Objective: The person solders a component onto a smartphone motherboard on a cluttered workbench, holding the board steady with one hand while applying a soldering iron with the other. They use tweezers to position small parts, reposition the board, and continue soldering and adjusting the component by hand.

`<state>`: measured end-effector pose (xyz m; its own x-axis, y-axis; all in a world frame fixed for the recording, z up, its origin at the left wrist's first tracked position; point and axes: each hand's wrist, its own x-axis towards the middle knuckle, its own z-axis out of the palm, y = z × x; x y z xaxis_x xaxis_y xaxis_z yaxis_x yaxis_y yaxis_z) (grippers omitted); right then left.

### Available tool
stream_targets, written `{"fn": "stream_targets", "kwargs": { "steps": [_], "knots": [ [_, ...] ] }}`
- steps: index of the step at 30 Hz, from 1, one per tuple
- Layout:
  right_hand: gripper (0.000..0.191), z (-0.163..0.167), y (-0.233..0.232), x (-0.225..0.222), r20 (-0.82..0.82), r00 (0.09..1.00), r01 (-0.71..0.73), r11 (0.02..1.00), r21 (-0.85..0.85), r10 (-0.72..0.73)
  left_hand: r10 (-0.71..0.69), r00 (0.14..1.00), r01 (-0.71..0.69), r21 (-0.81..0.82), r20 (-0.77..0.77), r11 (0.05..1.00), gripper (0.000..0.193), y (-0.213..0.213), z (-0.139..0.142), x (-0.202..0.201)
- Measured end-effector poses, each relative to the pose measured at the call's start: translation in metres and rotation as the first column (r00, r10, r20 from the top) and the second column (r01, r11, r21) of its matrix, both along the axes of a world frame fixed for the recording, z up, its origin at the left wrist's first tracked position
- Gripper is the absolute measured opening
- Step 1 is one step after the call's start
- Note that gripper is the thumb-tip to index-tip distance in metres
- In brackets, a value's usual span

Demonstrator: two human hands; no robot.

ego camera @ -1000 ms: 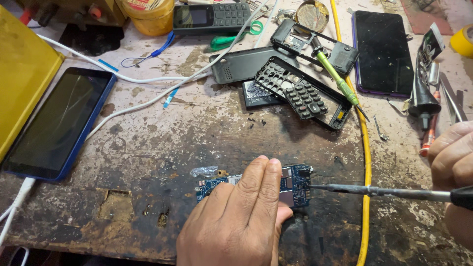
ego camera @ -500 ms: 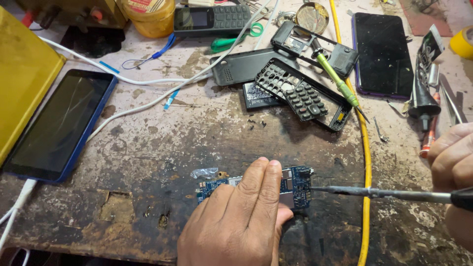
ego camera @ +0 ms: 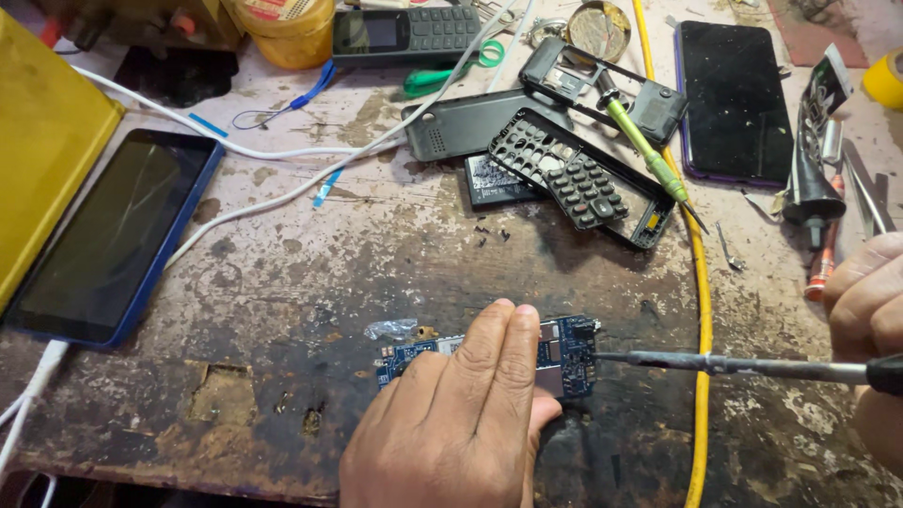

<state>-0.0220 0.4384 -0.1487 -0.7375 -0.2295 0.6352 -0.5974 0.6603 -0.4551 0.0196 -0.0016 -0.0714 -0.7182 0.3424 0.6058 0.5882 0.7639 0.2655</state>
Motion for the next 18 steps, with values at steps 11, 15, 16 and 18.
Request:
{"fn": "stream_targets", "kwargs": {
  "steps": [11,15,16,18],
  "knots": [
    [0.053,0.005,0.002,-0.005,-0.051,0.992,-0.117,0.993,0.012,0.118,0.007,0.999,-0.006,-0.011,0.036,1.000,0.064,0.000,0.005,0.000],
    [0.051,0.009,-0.014,0.004,-0.098,0.993,-0.066,0.998,-0.022,0.064,0.000,0.999,-0.001,0.022,0.044,1.000,0.063,0.000,0.005,0.002],
    [0.050,0.015,-0.022,0.001,-0.121,0.988,-0.101,0.995,-0.025,0.098,-0.006,0.999,0.004,0.037,0.038,0.999,0.063,0.000,0.004,0.002],
    [0.050,0.029,-0.039,-0.004,-0.058,0.993,-0.105,0.989,-0.105,0.099,-0.010,1.000,0.009,0.055,0.028,0.998,0.062,0.000,0.004,0.002]
  ]
}}
